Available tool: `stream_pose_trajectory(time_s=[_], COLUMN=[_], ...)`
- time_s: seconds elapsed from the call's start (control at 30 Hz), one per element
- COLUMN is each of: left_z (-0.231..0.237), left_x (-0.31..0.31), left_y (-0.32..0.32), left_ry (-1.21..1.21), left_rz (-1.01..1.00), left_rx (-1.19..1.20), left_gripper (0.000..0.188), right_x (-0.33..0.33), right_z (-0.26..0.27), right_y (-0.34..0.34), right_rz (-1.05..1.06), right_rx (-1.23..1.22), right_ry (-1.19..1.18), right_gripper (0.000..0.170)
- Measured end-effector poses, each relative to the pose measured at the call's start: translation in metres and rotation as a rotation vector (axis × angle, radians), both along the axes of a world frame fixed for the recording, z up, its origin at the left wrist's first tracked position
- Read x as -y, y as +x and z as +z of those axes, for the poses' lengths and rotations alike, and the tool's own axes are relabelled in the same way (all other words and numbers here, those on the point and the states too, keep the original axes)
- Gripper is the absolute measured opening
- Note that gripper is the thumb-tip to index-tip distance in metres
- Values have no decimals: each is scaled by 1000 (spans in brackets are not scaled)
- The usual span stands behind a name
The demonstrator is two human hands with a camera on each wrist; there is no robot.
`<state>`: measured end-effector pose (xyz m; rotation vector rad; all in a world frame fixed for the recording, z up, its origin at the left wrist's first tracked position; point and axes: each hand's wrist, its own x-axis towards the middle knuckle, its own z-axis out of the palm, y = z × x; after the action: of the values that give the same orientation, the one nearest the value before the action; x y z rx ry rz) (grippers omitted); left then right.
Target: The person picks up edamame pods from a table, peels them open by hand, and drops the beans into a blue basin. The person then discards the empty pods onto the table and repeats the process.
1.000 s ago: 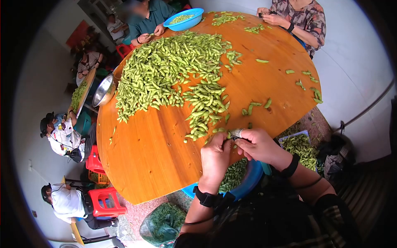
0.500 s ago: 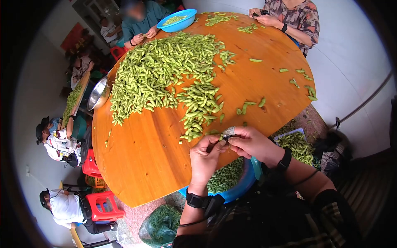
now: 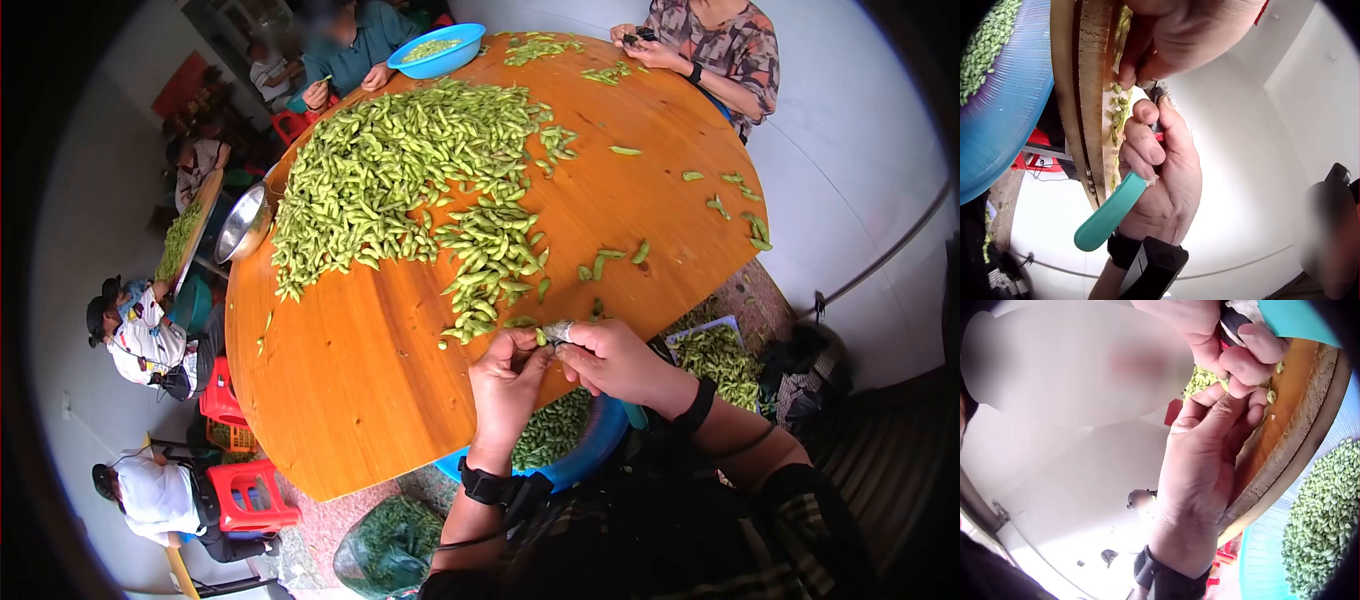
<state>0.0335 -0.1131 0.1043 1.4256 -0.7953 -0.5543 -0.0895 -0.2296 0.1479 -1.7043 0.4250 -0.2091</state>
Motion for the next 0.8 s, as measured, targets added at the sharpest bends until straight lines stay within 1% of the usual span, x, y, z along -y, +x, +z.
stream_pose_trajectory(time_s=[0.1,0.2,0.27,0.3,0.33,0.37,0.4,0.47,0.5,0.53,0.57,0.6,0.63,0.7,0.77,0.8], left_z=[2,1,2,2,1,1,0,-1,-1,0,3,6,10,17,16,14], left_x=[0,-1,-2,-2,-2,-3,-3,-3,-4,-5,-6,-6,-6,-6,-6,-5], left_y=[0,-2,-2,-2,-3,-2,-2,-1,0,2,4,6,7,9,5,3], left_ry=[-3,9,0,-6,-6,-19,-32,-41,-50,-50,-48,-45,-45,-62,-75,-86], left_rz=[9,23,21,18,20,10,-1,-28,-54,-54,-101,-147,-148,-232,-213,-195], left_rx=[5,26,28,31,29,17,4,-34,-70,-71,-165,-259,-259,-465,-430,-397], left_gripper=[15,15,15,16,16,16,16,15,15,15,15,15,15,14,13,12], right_x=[-3,-5,-7,-6,-4,-4,-4,-7,-5,-2,2,8,12,17,16,13], right_z=[2,-4,-9,-17,-23,-29,-33,-31,-28,-22,-14,-6,-1,5,4,0], right_y=[1,2,4,4,5,5,5,6,5,3,2,-1,-2,-4,-3,-2], right_rz=[29,0,-49,-46,-41,-37,-37,-108,-109,-69,-28,15,14,59,66,24], right_rx=[0,6,78,76,114,152,150,239,239,147,53,16,16,-30,-26,12], right_ry=[-2,-60,-106,-107,-183,-258,-257,-145,-146,75,296,379,380,511,482,380], right_gripper=[16,16,14,14,10,11,11,8,8,8,10,11,11,12,12,12])
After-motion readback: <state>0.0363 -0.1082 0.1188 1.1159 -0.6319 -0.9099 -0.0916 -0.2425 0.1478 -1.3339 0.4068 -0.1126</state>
